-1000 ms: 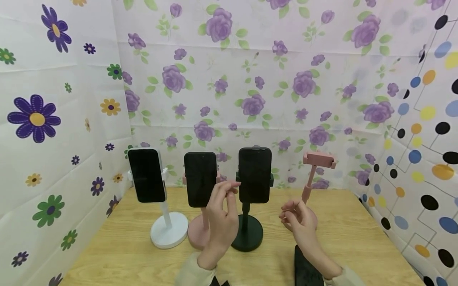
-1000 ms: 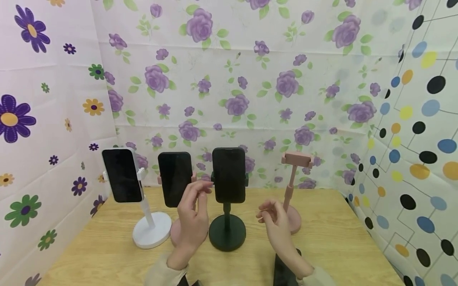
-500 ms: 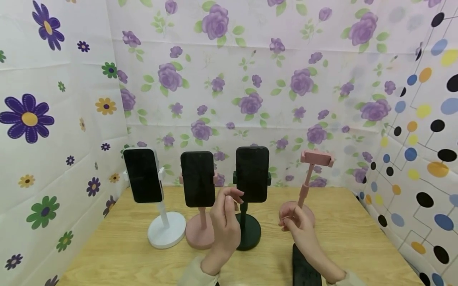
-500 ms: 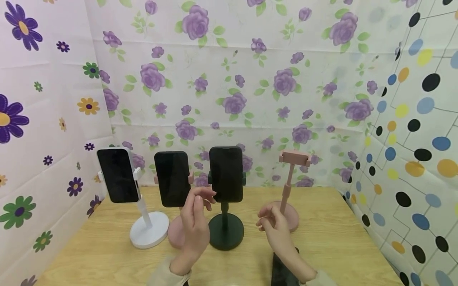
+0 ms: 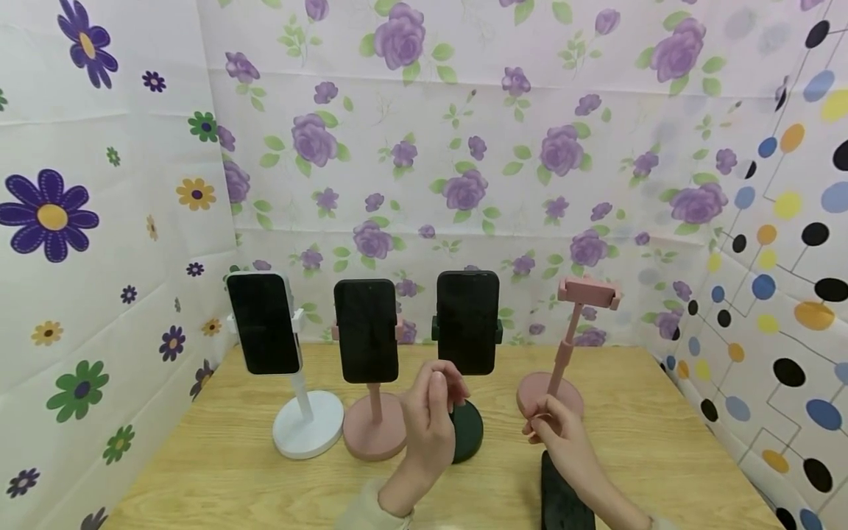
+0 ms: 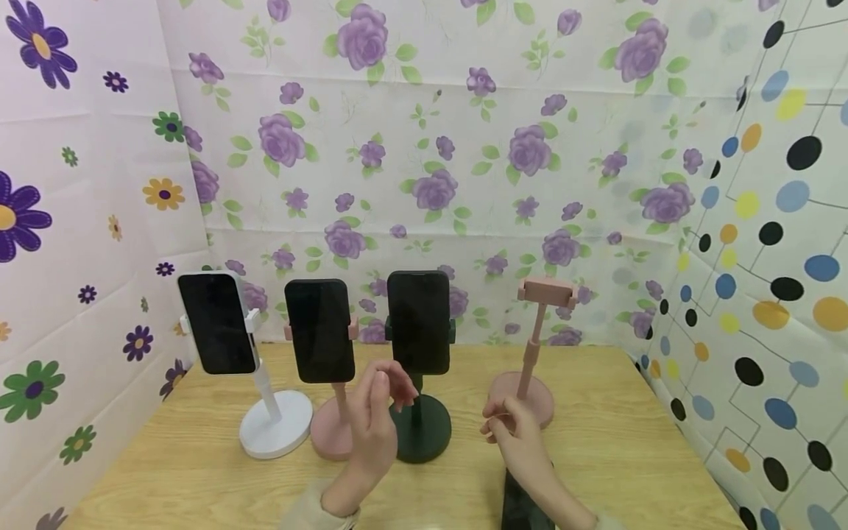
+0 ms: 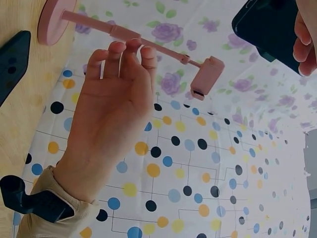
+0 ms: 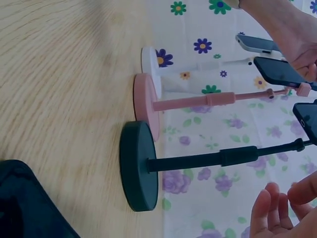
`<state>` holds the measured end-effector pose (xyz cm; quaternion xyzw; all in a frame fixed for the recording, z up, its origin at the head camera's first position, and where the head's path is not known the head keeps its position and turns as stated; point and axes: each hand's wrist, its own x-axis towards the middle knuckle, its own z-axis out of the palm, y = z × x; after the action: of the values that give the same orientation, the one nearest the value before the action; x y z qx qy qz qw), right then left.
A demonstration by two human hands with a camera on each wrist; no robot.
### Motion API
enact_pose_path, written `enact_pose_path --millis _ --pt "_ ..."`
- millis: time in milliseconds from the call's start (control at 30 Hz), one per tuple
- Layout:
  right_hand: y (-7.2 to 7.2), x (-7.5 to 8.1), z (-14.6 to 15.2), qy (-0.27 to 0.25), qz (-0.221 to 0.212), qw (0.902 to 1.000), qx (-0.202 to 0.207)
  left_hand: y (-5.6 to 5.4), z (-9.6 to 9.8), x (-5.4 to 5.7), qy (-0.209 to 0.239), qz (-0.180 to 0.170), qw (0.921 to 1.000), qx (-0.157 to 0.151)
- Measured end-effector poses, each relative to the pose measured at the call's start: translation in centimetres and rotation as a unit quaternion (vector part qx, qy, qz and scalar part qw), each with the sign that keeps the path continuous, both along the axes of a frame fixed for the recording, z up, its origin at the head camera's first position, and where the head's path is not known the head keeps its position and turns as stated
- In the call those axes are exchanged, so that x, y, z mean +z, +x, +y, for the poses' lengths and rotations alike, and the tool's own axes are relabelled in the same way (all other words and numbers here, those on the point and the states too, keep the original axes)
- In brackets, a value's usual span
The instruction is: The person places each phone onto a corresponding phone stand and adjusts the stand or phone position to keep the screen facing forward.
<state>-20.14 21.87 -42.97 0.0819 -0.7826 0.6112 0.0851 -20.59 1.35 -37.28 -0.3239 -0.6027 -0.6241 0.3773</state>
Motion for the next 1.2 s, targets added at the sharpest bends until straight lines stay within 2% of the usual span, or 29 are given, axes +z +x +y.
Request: enact_pose_path --millis 167,333,500,633,767,900,1033,1133,1200 --pt "0.1 -0.3 0.2 0.01 -0.047 0.9989 0.002 0.2 0.3 -0.3 -0.016 0.0 0.9997 -0.02" --pt "0.1 -0.7 0.9 0.037 -0.079 0.9959 0.021 -0.1 0.7 -0.7 -0.069 0.024 0.9965 -0.041" --pt "0.3 -1.0 1.6 0.064 -0.102 0.9919 0.04 -0.4 1.1 -1.1 -0.128 0.04 0.9889 -0.064" --pt "0.5 -1.3 2.0 0.071 -0.121 0.9897 0.031 -0.2 1.3 -1.4 -0.176 0.017 0.9792 -0.1" --pt "0.6 -1.9 2.4 0.084 -0.137 0.987 0.008 0.0 1.5 -1.6 -0.226 -0.041 0.9621 -0.146" --pt "0.6 -2.6 2.8 0.09 -0.142 0.9858 -0.003 -0.2 1.7 -1.8 -0.283 -0.101 0.9354 -0.187" --pt "0.7 -3.4 3.3 0.083 -0.144 0.986 0.012 -0.7 2.1 -2.3 -0.342 -0.133 0.9062 -0.21" --pt "0.7 -4.0 3.7 0.076 -0.149 0.9856 0.025 -1.0 2.4 -2.9 -0.365 -0.163 0.8892 -0.222" --pt "0.9 -4.4 3.8 0.073 -0.151 0.9854 0.03 -1.2 2.5 -3.2 -0.37 -0.187 0.8812 -0.227"
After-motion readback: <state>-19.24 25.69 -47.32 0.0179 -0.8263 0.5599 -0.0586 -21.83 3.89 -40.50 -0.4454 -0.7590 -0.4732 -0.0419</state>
